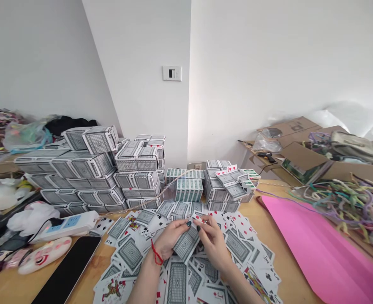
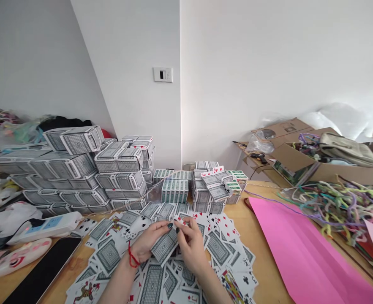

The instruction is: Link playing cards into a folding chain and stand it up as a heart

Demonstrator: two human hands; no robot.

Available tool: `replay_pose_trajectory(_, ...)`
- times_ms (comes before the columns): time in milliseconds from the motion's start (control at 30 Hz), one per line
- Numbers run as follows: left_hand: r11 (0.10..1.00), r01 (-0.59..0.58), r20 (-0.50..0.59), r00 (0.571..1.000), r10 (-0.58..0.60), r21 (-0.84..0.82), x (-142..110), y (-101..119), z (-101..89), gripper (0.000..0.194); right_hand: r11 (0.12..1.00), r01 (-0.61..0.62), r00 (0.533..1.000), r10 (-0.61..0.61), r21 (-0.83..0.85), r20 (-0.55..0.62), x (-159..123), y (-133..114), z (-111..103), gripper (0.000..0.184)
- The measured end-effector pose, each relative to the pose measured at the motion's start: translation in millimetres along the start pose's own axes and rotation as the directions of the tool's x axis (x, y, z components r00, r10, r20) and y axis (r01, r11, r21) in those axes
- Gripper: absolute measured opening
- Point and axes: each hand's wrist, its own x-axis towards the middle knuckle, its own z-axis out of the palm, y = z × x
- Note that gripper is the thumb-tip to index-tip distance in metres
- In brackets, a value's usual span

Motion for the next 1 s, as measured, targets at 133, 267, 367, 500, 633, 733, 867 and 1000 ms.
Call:
replay_pose_trajectory(133,0.985,-0.056,0.023,0.998,0.053,0.162,-0.3,0.5,6.6,0.020,0.927,-0.182,0.966,0.231,0.328,-0.115,6.4,11.8,-2.2,0.027)
replay_pose_trajectory(267,0.968,-0.108,0.064,0.993,0.096,0.226,-0.1,-0.7,12.6,0.021,0.730,-0.367,0.922,0.370,0.576,0.118,8.9,17.6,-0.4,0.030)
replay_pose_trajectory(367,0.956,-0.131,0.073,0.991,0.116,0.261,1.3,-4.4,13.8,0.025,0.609,-0.459,0.882,0.398,0.646,0.251,8.3,14.1,2.0,0.033)
replay_pose_trajectory(500,0.922,-0.120,0.037,0.993,0.114,0.367,4.2,-8.9,14.1,0.034,0.649,-0.473,0.875,0.427,0.596,0.228,7.5,9.9,2.0,0.039)
replay_pose_trajectory(633,0.900,-0.177,0.059,0.984,0.167,0.399,5.6,-8.6,16.4,0.035,0.842,-0.345,0.935,0.348,0.416,0.070,8.0,11.1,-0.4,0.041)
replay_pose_trajectory(733,0.902,-0.186,0.065,0.983,0.174,0.390,5.0,-5.9,19.0,0.035,0.888,-0.314,0.946,0.322,0.335,0.034,8.9,12.3,-2.2,0.044)
replay_pose_trajectory(867,0.933,-0.141,0.081,0.989,0.121,0.332,3.5,-3.0,20.8,0.033,0.888,-0.318,0.946,0.318,0.333,0.057,10.7,11.9,-3.1,0.047)
replay_pose_trajectory(1000,0.927,-0.155,0.047,0.988,0.148,0.342,4.5,-3.7,21.7,0.031,0.830,-0.356,0.931,0.357,0.429,0.081,11.0,12.6,-1.2,0.041)
